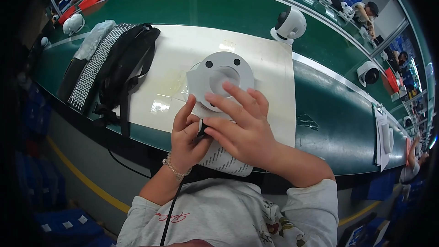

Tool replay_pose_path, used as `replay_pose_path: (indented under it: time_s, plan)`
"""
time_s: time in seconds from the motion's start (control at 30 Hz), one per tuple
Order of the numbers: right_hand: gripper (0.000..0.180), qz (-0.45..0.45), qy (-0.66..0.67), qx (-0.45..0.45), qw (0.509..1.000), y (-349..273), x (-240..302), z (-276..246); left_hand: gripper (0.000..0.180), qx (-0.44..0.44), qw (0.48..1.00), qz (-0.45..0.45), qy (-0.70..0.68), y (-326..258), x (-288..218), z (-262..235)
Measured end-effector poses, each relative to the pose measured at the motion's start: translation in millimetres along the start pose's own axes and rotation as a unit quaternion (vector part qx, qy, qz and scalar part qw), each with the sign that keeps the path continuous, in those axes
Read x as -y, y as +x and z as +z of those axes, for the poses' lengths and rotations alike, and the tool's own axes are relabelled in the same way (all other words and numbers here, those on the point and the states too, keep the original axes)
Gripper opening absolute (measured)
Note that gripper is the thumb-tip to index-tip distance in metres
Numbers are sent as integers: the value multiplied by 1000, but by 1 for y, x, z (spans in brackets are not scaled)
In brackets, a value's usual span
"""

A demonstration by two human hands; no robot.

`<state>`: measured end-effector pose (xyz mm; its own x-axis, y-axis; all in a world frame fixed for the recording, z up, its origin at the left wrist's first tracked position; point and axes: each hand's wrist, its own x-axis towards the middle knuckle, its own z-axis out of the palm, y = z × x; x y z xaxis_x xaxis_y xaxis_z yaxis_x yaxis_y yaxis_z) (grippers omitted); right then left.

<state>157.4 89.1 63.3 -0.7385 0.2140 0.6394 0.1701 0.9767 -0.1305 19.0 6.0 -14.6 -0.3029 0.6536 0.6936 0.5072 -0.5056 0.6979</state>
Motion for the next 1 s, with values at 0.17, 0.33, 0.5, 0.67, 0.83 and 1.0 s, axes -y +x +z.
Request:
replay_pose_path:
  time_s: [0.17,0.33,0.5,0.67,0.83,1.0]
  plan:
    - [18,-48,-30,4,998,-10,2,4,17,2,1000,-6,2,1,-2,-1]
    - [17,63,79,-25,995,1,-1,1,16,9,999,10,38,3,-4,-2]
    - [16,19,34,-8,999,-4,0,5,17,4,1000,11,19,2,-1,0]
    - [16,1,-16,-14,1000,-3,5,3,17,0,1000,15,0,0,1,0]
    - [15,3,-5,-34,999,-7,2,9,16,1,1000,19,18,-1,2,0]
    - [19,-79,-84,-76,990,-13,-1,11,16,-4,1000,26,-3,0,2,1]
